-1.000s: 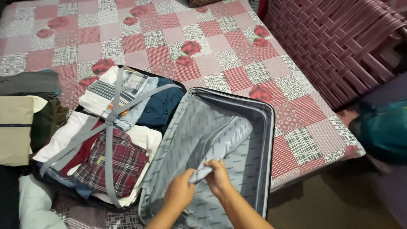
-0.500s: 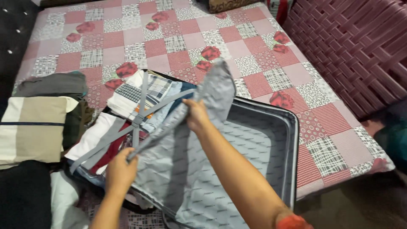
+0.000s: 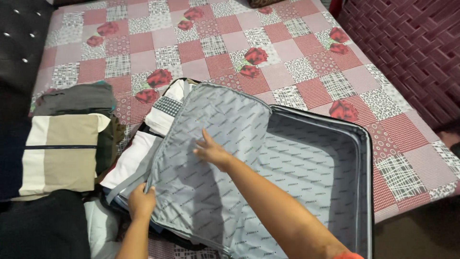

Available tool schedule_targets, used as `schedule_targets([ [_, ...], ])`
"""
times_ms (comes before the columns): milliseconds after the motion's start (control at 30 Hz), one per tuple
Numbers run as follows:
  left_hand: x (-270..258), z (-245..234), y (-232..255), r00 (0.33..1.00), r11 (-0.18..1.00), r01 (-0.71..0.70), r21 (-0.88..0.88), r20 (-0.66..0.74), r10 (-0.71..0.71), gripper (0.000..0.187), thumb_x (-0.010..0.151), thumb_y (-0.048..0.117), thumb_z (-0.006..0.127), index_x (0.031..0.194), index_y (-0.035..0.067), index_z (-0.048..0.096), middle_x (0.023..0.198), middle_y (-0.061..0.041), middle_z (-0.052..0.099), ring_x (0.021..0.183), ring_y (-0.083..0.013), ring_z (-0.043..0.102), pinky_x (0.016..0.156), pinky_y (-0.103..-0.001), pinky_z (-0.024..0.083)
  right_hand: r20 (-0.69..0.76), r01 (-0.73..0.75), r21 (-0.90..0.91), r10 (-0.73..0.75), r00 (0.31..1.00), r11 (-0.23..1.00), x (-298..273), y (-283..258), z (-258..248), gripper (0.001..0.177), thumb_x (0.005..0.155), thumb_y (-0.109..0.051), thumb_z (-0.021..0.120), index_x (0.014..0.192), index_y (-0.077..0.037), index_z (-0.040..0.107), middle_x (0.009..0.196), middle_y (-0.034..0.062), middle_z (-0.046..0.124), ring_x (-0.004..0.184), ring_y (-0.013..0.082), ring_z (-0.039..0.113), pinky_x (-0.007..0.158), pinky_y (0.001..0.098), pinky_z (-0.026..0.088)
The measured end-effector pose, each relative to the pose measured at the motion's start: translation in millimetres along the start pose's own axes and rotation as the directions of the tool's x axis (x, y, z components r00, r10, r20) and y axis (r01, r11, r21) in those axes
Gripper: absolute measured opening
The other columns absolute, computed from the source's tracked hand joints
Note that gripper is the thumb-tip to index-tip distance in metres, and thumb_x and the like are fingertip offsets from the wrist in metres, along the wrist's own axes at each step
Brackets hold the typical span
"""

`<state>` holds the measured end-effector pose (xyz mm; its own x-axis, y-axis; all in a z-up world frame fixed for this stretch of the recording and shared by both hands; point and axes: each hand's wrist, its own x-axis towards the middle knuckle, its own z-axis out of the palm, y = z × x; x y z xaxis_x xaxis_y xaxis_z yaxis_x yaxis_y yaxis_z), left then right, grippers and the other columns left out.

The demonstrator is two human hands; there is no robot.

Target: Packing a suitcase with various clothes on a bed.

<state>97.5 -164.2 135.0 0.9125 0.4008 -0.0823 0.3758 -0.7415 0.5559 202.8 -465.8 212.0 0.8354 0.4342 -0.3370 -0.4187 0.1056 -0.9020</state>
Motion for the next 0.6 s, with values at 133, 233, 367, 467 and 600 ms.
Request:
schedule_targets([
  [133, -17, -10, 40, 0.983, 0.984, 0.171, 0.058, -0.080, -0.166, 0.042, 0.090, 0.032, 0.071, 0.126, 0.010, 0.070, 0.126, -0.023, 0.070, 0.117, -0.0440, 0.065, 0.098, -0.052, 0.051, 0.064, 0.225, -0.332, -0.216, 0.974, 0.916, -1, 89, -40, 0.094, 0.094, -0.011, 0.065, 0.165, -0.016, 0.004, 0.169, 0.0155, 0.021, 0.157, 0.0301, 0.023, 0.126, 0.0421, 0.022],
  [233, -50, -7, 81, 0.885, 0.946, 0.002, 0.324, -0.441, 0.149, 0.054, 0.091, 0.023, 0.067, 0.142, 0.007, 0.060, 0.142, -0.020, 0.057, 0.136, -0.0420, 0.048, 0.112, -0.065, 0.031, 0.084, 0.299, -0.738, -0.358, 0.930, 0.605, -78, 53, -26, 0.077, 0.094, -0.016, 0.066, 0.161, -0.009, 0.028, 0.167, 0.0185, 0.033, 0.156, 0.0349, 0.028, 0.125, 0.0418, 0.027],
  [367, -131, 16, 140, 0.832, 0.872, -0.309, 0.381, -0.337, 0.441, 0.050, 0.094, 0.023, 0.064, 0.142, 0.010, 0.060, 0.147, -0.014, 0.053, 0.148, -0.0352, 0.040, 0.124, -0.064, 0.022, 0.062, 0.229, -0.875, -0.369, 0.927, 0.426, -163, 69, -20, 0.076, 0.090, -0.021, 0.071, 0.157, -0.010, 0.037, 0.162, 0.0195, 0.036, 0.153, 0.0386, 0.027, 0.122, 0.0459, 0.029],
  [467, -192, 48, 175, 0.677, 0.669, -0.733, 0.122, 0.027, 0.736, 0.049, 0.094, 0.024, 0.059, 0.141, 0.011, 0.053, 0.153, -0.013, 0.044, 0.149, -0.0351, 0.030, 0.122, -0.063, 0.015, 0.109, 0.219, -0.949, -0.415, 0.903, 0.228, -217, 114, -40, 0.069, 0.090, -0.026, 0.074, 0.150, -0.012, 0.043, 0.163, 0.0199, 0.035, 0.152, 0.0399, 0.026, 0.122, 0.0504, 0.025],
  [600, -234, 77, 177, 0.536, 0.484, -0.844, 0.233, 0.420, 0.732, 0.066, 0.090, 0.023, 0.059, 0.152, 0.012, 0.039, 0.164, -0.011, 0.021, 0.151, -0.0369, 0.012, 0.116, -0.067, 0.006, 0.038, 0.067, -0.980, -0.156, 0.987, 0.189, -285, 137, -74, 0.083, 0.090, -0.037, 0.074, 0.156, -0.014, 0.030, 0.165, 0.0178, 0.020, 0.154, 0.0390, 0.014, 0.122, 0.0522, 0.016],
])
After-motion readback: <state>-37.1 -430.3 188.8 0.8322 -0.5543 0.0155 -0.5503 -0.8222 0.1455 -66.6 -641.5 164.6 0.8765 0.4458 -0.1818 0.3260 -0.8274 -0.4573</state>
